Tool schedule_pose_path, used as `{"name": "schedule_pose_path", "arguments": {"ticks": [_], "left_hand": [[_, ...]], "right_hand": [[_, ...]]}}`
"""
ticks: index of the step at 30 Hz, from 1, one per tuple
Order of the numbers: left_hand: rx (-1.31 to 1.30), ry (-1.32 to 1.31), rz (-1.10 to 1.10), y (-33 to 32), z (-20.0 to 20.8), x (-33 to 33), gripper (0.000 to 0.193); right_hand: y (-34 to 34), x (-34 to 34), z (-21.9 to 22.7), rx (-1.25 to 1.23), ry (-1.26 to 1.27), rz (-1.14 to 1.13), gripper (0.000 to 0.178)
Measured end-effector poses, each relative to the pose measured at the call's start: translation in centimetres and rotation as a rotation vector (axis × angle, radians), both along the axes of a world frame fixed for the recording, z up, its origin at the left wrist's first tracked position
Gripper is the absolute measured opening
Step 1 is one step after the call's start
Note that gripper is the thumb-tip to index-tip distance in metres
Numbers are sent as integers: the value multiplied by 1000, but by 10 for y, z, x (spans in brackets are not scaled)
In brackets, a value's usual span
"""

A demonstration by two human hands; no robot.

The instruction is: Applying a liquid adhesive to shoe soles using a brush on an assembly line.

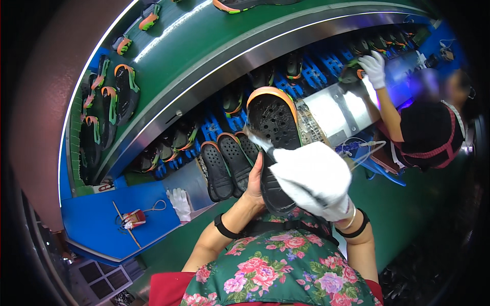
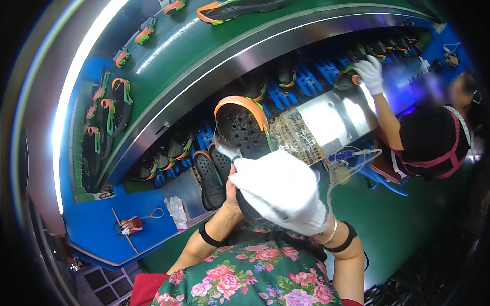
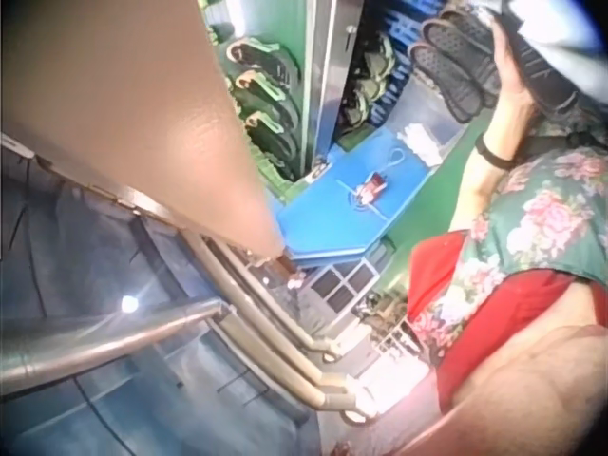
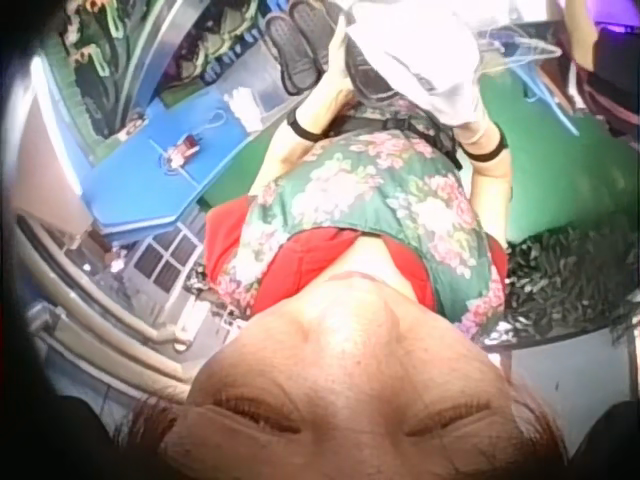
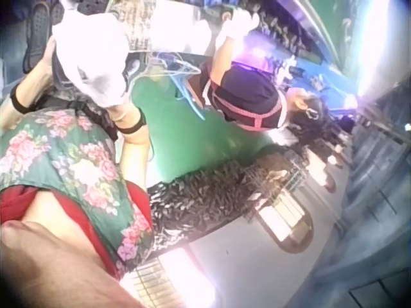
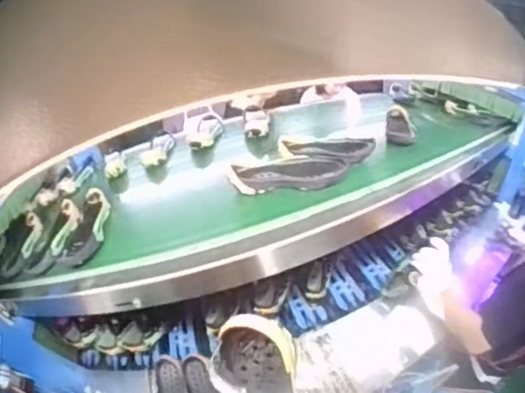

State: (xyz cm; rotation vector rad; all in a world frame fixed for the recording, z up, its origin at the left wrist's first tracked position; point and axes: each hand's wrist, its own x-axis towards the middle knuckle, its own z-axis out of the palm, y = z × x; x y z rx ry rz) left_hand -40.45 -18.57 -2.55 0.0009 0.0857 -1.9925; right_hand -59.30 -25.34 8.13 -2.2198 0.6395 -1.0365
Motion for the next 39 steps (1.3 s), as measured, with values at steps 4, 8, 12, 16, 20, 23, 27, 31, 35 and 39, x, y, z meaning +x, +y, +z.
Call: {"name": "schedule_pose_path", "arguments": {"ticks": [4, 8, 12, 16, 20, 23, 27, 31, 35, 39], "left_hand": [[136, -281, 57, 0, -7, 7, 75], [223, -570, -21, -15, 5, 9, 92], [146, -608, 97, -29, 12, 9, 97], [42, -616, 98, -44, 35, 5, 99], [-126, -479, 130, -49, 26, 6, 98], [-74, -240, 182, -54, 27, 6, 101], [-30, -301, 179, -61, 34, 10, 105], [-26, -222, 130, -66, 36, 12, 105], [-47, -83, 235, -69, 46, 4, 95], [-107, -136, 186, -73, 33, 7, 102]], "right_hand": [[-16, 10, 5, -73, -157, -251, 30], [-1, 19, -20, -5, -85, -135, 37], [-12, 15, -18, 207, -270, -85, 27], [-18, 13, -7, -86, -127, -124, 29], [-3, 23, -13, 15, -191, -66, 30], [-11, 18, -12, 161, -293, -132, 25], [-4, 19, -22, 19, -163, -135, 28], [4, 25, -27, 90, -236, -21, 32], [-6, 17, -29, 162, -270, -13, 32], [3, 23, -31, -30, -227, 77, 36]]}}
